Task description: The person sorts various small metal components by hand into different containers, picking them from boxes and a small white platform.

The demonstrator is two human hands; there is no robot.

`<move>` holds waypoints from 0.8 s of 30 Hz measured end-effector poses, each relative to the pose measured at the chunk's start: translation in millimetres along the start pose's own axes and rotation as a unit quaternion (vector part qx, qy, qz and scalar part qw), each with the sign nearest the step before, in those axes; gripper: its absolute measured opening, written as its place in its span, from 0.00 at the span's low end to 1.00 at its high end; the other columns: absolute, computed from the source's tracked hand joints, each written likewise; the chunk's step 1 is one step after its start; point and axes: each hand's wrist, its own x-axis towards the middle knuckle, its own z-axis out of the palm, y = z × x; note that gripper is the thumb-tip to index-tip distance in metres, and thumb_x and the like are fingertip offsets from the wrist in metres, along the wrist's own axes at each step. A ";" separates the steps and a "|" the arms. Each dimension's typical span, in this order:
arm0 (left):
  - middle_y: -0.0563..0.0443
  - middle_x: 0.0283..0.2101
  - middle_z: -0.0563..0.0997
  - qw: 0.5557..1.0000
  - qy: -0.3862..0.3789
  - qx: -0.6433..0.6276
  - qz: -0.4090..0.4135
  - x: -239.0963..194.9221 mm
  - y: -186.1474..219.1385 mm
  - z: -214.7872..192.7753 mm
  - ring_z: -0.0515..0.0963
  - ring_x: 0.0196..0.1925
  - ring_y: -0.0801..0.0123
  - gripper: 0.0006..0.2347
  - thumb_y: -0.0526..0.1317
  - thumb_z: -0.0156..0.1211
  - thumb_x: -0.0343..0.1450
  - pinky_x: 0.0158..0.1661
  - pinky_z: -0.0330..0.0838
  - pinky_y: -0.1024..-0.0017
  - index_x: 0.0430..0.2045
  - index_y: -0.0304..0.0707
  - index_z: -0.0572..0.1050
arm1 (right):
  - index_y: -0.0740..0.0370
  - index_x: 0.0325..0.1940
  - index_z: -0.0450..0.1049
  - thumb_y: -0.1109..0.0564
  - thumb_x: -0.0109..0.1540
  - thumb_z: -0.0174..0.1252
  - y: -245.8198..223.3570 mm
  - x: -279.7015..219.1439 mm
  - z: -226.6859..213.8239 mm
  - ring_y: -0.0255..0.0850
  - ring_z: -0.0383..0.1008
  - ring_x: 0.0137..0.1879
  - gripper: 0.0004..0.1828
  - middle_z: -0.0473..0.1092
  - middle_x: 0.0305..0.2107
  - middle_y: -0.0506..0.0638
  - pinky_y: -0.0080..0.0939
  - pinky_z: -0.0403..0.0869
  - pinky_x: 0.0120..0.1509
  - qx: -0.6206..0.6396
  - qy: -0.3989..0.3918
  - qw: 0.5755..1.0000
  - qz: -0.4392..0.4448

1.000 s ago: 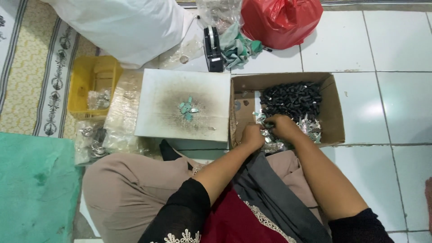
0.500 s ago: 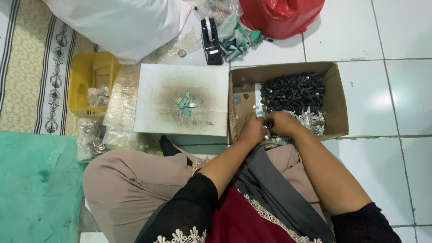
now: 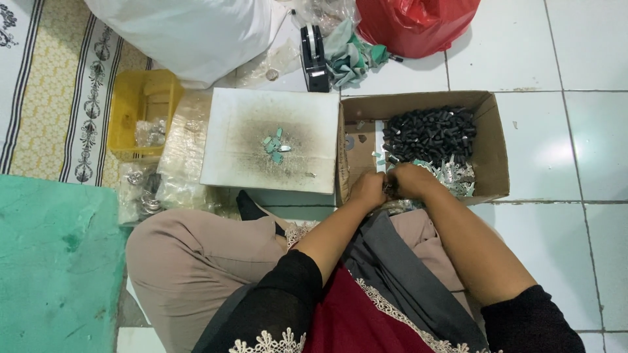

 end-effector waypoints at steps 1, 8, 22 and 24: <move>0.31 0.38 0.76 1.000 0.000 -0.001 -0.001 4.5 -3.0 2.8 0.81 0.45 0.42 0.13 0.32 0.61 0.65 0.40 0.80 0.58 0.43 0.27 0.75 | 0.49 0.52 0.81 0.54 0.55 0.66 4.2 4.2 4.0 0.52 0.78 0.60 0.20 0.78 0.49 0.52 0.56 0.77 0.62 -0.001 -0.001 1.000 -0.001; 0.30 0.40 0.82 0.998 0.006 -0.041 -0.055 10.7 -10.7 11.5 0.84 0.45 0.44 0.13 0.30 0.58 0.68 0.42 0.80 0.53 0.45 0.28 0.80 | 0.46 0.44 0.85 0.48 0.54 0.66 -2.3 -10.5 -12.0 0.55 0.79 0.58 0.15 0.82 0.44 0.51 0.58 0.76 0.63 0.065 -0.009 0.998 0.025; 0.41 0.38 0.85 0.957 0.092 -0.202 -0.187 30.0 -35.6 22.6 0.84 0.48 0.50 0.10 0.42 0.70 0.65 0.49 0.75 0.59 0.34 0.37 0.83 | 0.56 0.43 0.85 0.48 0.51 0.70 44.5 27.3 30.3 0.59 0.81 0.52 0.18 0.82 0.38 0.57 0.58 0.75 0.58 0.273 0.032 0.960 0.043; 0.43 0.38 0.85 0.919 0.129 -0.307 -0.212 36.1 -46.0 24.5 0.83 0.46 0.58 0.10 0.42 0.72 0.66 0.48 0.73 0.62 0.35 0.38 0.83 | 0.57 0.41 0.85 0.49 0.52 0.70 43.8 17.9 24.2 0.49 0.83 0.39 0.15 0.81 0.30 0.57 0.53 0.77 0.49 0.372 0.061 0.925 0.056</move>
